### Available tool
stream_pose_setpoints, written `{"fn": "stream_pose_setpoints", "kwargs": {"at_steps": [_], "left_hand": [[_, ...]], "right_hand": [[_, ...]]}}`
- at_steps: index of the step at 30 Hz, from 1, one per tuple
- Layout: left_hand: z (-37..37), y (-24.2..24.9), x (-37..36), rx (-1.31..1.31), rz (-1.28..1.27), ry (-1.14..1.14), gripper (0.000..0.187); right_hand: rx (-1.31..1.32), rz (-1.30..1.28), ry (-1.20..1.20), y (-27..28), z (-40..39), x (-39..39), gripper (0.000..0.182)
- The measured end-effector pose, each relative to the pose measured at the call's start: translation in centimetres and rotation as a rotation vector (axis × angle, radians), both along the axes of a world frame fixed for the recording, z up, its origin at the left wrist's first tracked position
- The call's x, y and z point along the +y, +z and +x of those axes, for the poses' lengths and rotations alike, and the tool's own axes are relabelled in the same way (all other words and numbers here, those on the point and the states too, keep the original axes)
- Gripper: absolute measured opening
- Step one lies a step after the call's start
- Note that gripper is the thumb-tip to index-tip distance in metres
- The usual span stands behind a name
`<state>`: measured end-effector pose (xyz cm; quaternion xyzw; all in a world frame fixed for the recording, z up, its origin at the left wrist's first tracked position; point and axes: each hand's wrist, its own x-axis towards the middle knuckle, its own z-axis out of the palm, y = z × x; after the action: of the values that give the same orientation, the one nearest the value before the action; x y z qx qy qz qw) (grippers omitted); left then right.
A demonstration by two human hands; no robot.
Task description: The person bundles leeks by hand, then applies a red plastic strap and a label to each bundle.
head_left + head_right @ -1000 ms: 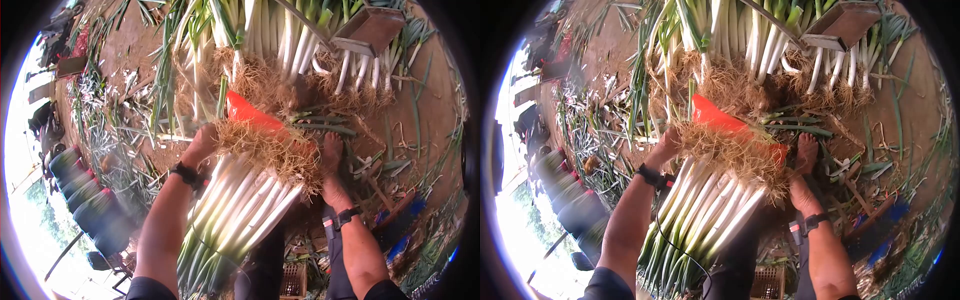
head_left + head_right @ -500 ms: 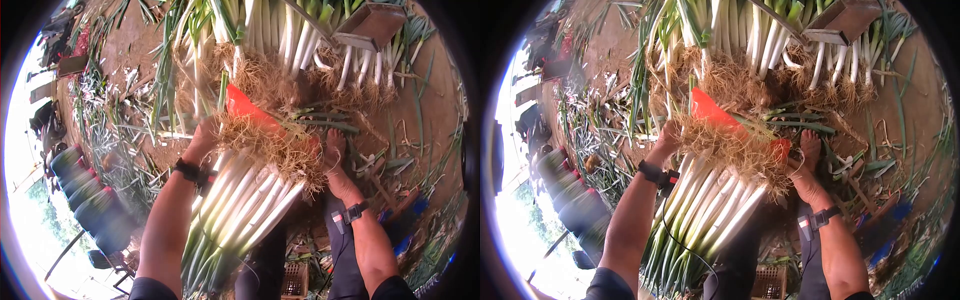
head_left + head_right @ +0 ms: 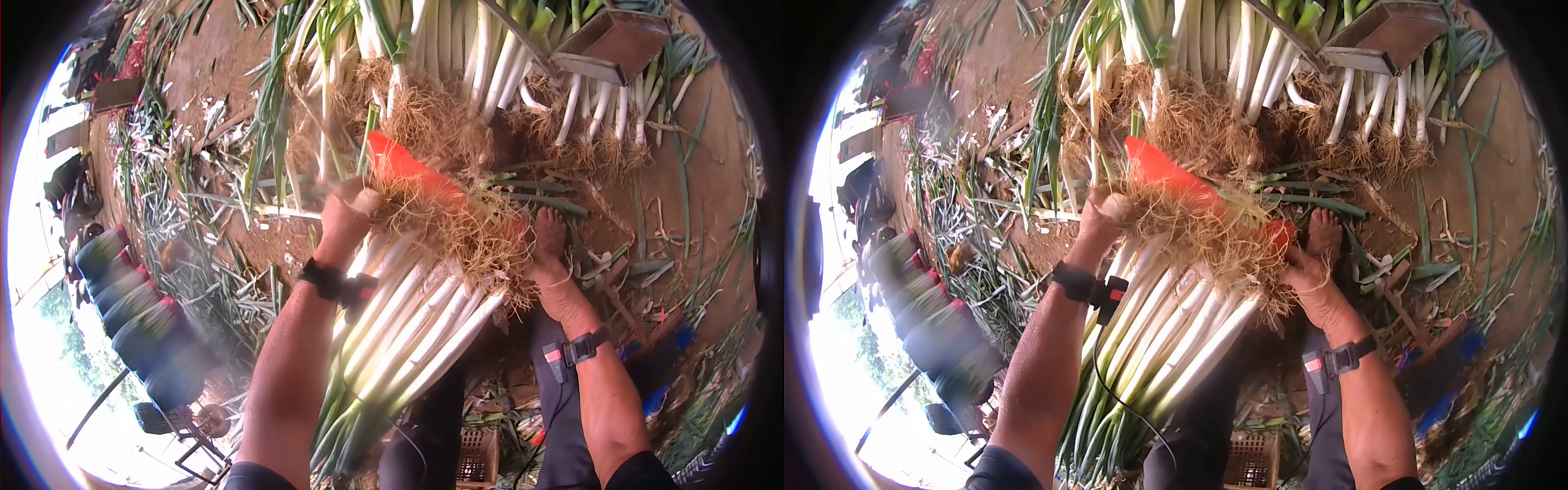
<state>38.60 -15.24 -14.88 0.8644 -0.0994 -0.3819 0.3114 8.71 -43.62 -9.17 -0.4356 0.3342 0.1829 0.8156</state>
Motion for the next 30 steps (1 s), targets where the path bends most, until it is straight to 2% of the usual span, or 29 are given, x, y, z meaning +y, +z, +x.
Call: {"fn": "stream_pose_setpoints", "kwargs": {"at_steps": [1,2,4,7,8,9,11,12,13,15,19,21,22,23,25,26,29,30], "left_hand": [[-0.3,-0.7,0.2,0.124,-0.073,0.183,0.043],[-0.6,-1.3,0.6,-0.082,-0.001,-0.052,0.042],[-1.5,2.7,-2.5,-0.174,0.128,-0.101,0.036],[-3.4,7.6,-6.8,-0.272,0.251,-0.014,0.031],[-4.1,7.3,-6.5,-0.399,0.157,-0.065,0.027],[-4.4,7.3,-6.2,-0.4,0.154,-0.059,0.027],[-5.0,7.1,-5.7,-0.464,0.022,-0.005,0.041],[-5.4,7.0,-5.6,-0.527,-0.06,0.023,0.034],[-5.7,7.0,-5.3,-0.524,-0.061,0.029,0.034],[-6.1,7.0,-4.8,-0.54,-0.034,0.022,0.026],[-6.2,6.9,-4.1,-0.563,-0.03,-0.04,0.023],[-6.3,6.8,-3.5,-0.57,-0.112,-0.032,0.028],[-6.3,6.8,-3.1,-0.747,-0.169,-0.165,0.034],[-6.8,6.8,-2.6,-0.743,-0.175,-0.158,0.034],[-7.3,9.0,-2.4,-0.54,-0.147,-0.055,0.037],[-7.2,7.6,-1.2,-0.735,-0.198,-0.187,0.038],[-8.5,7.9,0.5,-0.704,-0.118,-0.162,0.028],[-8.7,9.4,0.4,-0.598,-0.181,-0.086,0.028]], "right_hand": [[-0.003,0.017,0.0,0.2,0.0,0.0,0.068],[-0.038,-0.112,0.01,0.5,0.3,0.0,0.058],[-0.067,-0.239,0.025,1.2,0.7,0.1,0.049],[-0.122,-0.103,-0.024,2.3,1.2,0.2,0.048],[-0.097,-0.158,0.032,2.6,1.3,0.1,0.048],[-0.086,-0.19,0.063,2.8,1.3,0.1,0.048],[-0.032,-0.282,0.119,3.3,1.1,0.2,0.046],[0.013,-0.343,0.142,3.5,0.8,0.5,0.045],[0.016,-0.345,0.148,3.6,0.3,0.7,0.045],[-0.025,-0.252,0.013,3.6,-0.7,0.8,0.042],[0.019,-0.229,0.026,4.3,-0.5,1.3,0.043],[-0.038,-0.629,0.181,3.9,-1.2,2.2,0.042],[-0.044,-0.722,0.219,4.5,-1.4,2.5,0.037],[-0.039,-0.729,0.225,5.1,-1.3,2.5,0.037],[-0.075,-0.606,0.168,6.1,-0.8,2.9,0.029],[-0.072,-0.609,0.174,6.1,-1.0,3.0,0.029],[-0.057,-0.694,0.244,5.5,-1.5,3.1,0.025],[-0.175,-0.844,0.291,5.6,-1.7,3.3,0.023]]}}
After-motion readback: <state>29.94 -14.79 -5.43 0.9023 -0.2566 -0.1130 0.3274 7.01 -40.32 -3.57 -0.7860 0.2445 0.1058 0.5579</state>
